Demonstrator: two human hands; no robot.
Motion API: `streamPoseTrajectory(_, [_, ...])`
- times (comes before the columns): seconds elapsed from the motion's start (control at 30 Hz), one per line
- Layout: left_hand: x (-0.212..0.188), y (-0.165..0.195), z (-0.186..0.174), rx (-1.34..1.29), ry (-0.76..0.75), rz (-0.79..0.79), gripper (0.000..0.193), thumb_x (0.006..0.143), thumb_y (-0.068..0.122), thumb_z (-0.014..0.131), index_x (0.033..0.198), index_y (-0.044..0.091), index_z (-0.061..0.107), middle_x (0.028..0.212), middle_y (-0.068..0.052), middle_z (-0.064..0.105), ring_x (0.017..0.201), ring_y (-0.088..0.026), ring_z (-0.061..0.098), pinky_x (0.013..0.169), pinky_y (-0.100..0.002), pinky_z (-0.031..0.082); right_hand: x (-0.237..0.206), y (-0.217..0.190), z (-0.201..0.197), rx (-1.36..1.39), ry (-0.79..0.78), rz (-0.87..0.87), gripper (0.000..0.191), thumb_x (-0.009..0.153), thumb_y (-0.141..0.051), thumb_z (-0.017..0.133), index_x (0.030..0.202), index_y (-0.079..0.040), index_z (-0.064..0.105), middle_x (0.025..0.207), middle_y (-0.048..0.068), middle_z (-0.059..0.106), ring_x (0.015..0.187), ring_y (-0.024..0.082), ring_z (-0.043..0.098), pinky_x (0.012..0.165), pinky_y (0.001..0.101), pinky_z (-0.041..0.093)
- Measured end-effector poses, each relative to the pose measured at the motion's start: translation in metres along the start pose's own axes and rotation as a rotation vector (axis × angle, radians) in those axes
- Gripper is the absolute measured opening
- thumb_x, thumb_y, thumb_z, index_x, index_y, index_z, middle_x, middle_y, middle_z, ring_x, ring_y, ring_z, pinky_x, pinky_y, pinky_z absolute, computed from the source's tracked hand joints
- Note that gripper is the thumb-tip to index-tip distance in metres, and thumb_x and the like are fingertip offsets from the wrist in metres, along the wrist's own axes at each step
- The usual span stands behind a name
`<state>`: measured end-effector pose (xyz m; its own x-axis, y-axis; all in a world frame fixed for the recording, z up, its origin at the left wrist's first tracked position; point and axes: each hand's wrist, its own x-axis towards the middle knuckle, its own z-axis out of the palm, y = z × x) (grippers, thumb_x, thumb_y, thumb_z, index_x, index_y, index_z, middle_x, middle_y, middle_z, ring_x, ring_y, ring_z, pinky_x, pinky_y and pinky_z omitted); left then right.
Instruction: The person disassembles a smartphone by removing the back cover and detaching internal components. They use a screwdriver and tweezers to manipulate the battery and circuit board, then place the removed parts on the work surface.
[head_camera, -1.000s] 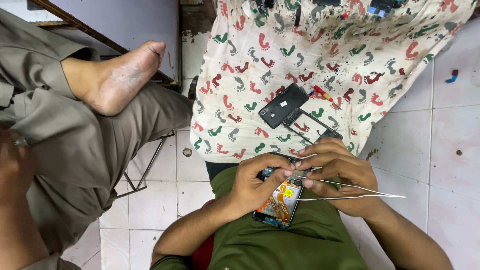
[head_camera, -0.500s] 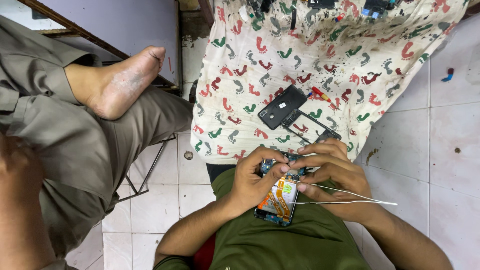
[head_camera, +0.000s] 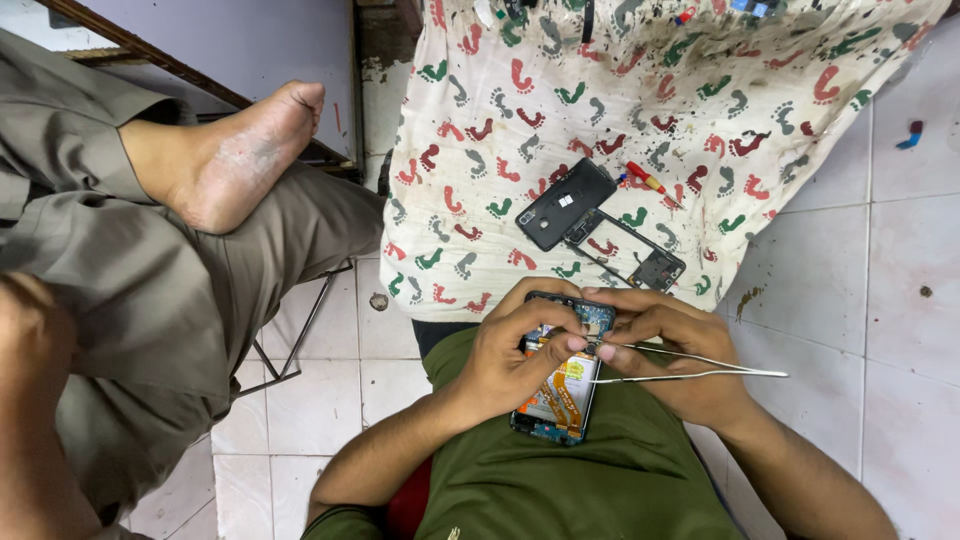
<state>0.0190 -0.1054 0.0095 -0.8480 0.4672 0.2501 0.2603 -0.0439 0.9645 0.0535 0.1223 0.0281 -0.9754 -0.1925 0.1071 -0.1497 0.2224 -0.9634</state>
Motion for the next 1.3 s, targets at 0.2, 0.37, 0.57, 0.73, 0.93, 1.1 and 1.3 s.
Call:
streamPoseTrajectory(0.2, [0.016,-0.004,-0.011,-0.217,0.070,-0.262,0.017,0.100,0.018,0.070,0.106,0.002,0.067,0.132,-0.012,0.064,0.095,-0.014,0.070,0.074,-0.025,0.059,-0.002,0.014,-0.006,-0.063,-0.018,-0.086,0.010,0.086,-0.010,0.079,0.091,-0.003,0.073,0.121,0.018,0.075,0.105,0.025,0.078,0.089,0.0349,0.064])
streamPoseTrajectory(0.37, [0.089,-0.048,-0.028,-0.104,0.169,-0.337,0.023,0.097,0.023,0.074,0.108,0.002,0.073,0.088,-0.004,0.074,0.077,-0.008,0.071,0.063,-0.022,0.058,-0.004,0.028,-0.005,0.091,-0.009,-0.061,0.008,0.088,-0.006,0.077,0.091,-0.003,0.071,0.123,0.020,0.074,0.112,0.027,0.077,0.091,0.0345,0.065])
streamPoseTrajectory(0.57, [0.246,-0.092,-0.043,0.502,0.217,0.062,0.007,0.086,0.013,0.074,0.089,0.009,0.078,0.077,-0.002,0.076,0.066,-0.009,0.071,0.060,-0.026,0.055,-0.008,0.036,-0.007,0.115,0.030,-0.036,0.009,0.088,-0.006,0.077,0.087,-0.004,0.068,0.124,0.021,0.074,0.109,0.025,0.078,0.087,0.0325,0.065])
streamPoseTrajectory(0.73, [0.333,-0.130,-0.030,0.593,0.247,0.073,0.012,0.080,0.018,0.074,0.077,0.007,0.070,0.070,-0.006,0.075,0.063,-0.018,0.072,0.061,-0.034,0.055,-0.013,0.039,-0.010,0.124,0.082,-0.015,0.010,0.086,-0.007,0.079,0.086,-0.005,0.069,0.124,0.020,0.075,0.105,0.023,0.078,0.089,0.0321,0.062])
streamPoseTrajectory(0.93, [0.363,-0.161,-0.024,0.761,0.254,-0.043,0.022,0.077,0.032,0.076,0.076,0.010,0.071,0.072,-0.007,0.075,0.068,-0.027,0.073,0.063,-0.040,0.055,-0.017,0.043,-0.018,0.085,0.103,-0.014,0.010,0.086,-0.009,0.080,0.086,-0.005,0.071,0.123,0.018,0.076,0.099,0.020,0.078,0.088,0.0314,0.062])
streamPoseTrajectory(1.1, [0.360,-0.160,-0.031,0.737,0.225,-0.090,0.024,0.081,0.031,0.076,0.077,0.008,0.071,0.072,-0.006,0.076,0.068,-0.023,0.073,0.063,-0.038,0.055,-0.018,0.046,-0.017,0.130,0.087,-0.027,0.007,0.088,-0.007,0.079,0.090,-0.004,0.072,0.125,0.019,0.074,0.104,0.021,0.077,0.091,0.0325,0.062])
streamPoseTrajectory(1.3, [0.265,-0.098,-0.045,0.271,0.001,-0.225,0.022,0.094,0.028,0.068,0.104,0.010,0.073,0.087,-0.002,0.074,0.061,-0.009,0.071,0.051,-0.028,0.059,-0.021,0.050,-0.017,0.171,0.113,-0.024,0.011,0.087,-0.004,0.079,0.089,-0.003,0.069,0.127,0.023,0.074,0.103,0.022,0.077,0.088,0.0324,0.063])
